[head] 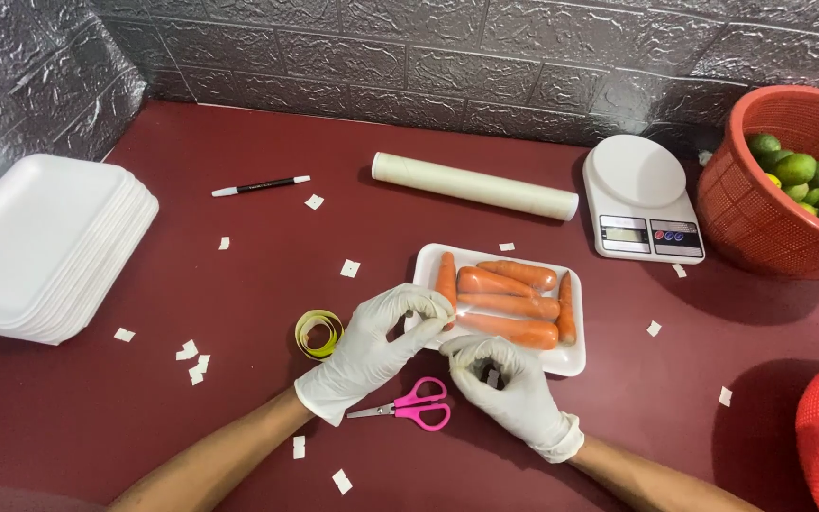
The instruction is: Wrapping a tray of carrots in plastic film and applying adhesive labels using scissors.
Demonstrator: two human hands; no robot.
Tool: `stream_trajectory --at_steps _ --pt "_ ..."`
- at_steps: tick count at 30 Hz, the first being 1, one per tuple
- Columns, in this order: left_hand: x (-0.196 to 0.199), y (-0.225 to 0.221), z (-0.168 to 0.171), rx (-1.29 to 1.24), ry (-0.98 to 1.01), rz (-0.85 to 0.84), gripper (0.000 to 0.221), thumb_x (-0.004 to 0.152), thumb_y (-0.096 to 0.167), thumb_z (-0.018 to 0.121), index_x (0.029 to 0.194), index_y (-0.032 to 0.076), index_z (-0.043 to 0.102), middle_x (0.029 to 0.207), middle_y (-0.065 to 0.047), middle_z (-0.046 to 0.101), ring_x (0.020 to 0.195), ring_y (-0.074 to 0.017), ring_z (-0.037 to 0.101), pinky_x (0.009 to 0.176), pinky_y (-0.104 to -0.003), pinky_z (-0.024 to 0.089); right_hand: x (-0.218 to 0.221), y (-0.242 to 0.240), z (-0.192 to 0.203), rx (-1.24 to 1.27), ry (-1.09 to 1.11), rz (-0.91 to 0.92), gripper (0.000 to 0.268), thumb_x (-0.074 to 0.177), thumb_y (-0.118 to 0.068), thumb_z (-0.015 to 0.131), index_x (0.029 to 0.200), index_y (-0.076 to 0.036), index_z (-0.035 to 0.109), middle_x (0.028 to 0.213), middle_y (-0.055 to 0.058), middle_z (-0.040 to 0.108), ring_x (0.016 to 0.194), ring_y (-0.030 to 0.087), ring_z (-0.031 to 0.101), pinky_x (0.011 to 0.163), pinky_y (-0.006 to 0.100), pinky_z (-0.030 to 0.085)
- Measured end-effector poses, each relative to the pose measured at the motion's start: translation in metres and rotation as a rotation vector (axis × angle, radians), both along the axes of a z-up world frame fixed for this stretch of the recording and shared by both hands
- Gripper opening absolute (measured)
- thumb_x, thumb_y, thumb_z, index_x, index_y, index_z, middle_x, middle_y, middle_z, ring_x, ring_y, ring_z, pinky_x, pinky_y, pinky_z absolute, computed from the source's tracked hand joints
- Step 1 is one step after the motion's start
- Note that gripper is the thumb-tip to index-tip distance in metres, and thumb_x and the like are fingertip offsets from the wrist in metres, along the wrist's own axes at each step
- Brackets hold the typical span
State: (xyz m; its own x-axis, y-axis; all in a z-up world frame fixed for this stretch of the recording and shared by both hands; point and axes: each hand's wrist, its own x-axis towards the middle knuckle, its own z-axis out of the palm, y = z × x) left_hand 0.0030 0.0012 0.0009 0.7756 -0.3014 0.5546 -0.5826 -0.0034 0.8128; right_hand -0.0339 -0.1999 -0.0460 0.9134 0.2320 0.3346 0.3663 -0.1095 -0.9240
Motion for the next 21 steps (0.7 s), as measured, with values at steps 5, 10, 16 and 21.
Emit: stream_trajectory --at_steps 5,10,16,21 --pt "-0.001 0.001 0.001 0.035 -0.003 0.018 0.007 0.097 0.008 0.064 0.091 0.009 0.064 0.098 -0.004 0.074 0.097 -0.0184 0.073 0.091 -0.031 0.057 0.001 -0.001 -0.004 0.009 0.081 0.050 0.024 0.084 -0.001 0.072 0.072 -0.014 0.055 0.089 0.005 0.073 0.092 0.015 0.074 0.066 0.025 0.049" --pt "0.003 0.001 -0.009 0.170 -0.260 0.140 0.010 0.094 0.013 0.073 0.095 0.015 0.064 0.096 0.004 0.075 0.091 -0.0149 0.073 0.089 -0.032 0.052 0.002 -0.004 -0.011 -0.057 0.229 -0.073 0.012 0.084 -0.008 0.076 0.095 -0.013 0.077 0.097 -0.005 0.080 0.068 0.003 0.058 0.059 0.020 0.043" --pt "0.002 0.000 -0.010 0.212 -0.529 0.080 0.015 0.094 0.000 0.069 0.094 0.012 0.059 0.101 0.000 0.072 0.078 -0.0175 0.068 0.070 -0.033 0.045 0.005 -0.010 -0.028 0.117 0.262 -0.025 0.017 0.087 -0.012 0.077 0.103 -0.006 0.078 0.072 -0.001 0.066 0.066 0.009 0.057 0.063 0.023 0.047" --pt "0.000 0.003 -0.010 0.273 -0.562 0.083 0.020 0.089 0.005 0.071 0.105 0.016 0.065 0.110 0.001 0.071 0.088 -0.0192 0.069 0.079 -0.035 0.048 0.008 -0.011 -0.031 0.212 0.208 -0.035 0.005 0.086 -0.004 0.076 0.089 -0.003 0.073 0.079 0.005 0.074 0.065 0.013 0.061 0.064 0.027 0.055"
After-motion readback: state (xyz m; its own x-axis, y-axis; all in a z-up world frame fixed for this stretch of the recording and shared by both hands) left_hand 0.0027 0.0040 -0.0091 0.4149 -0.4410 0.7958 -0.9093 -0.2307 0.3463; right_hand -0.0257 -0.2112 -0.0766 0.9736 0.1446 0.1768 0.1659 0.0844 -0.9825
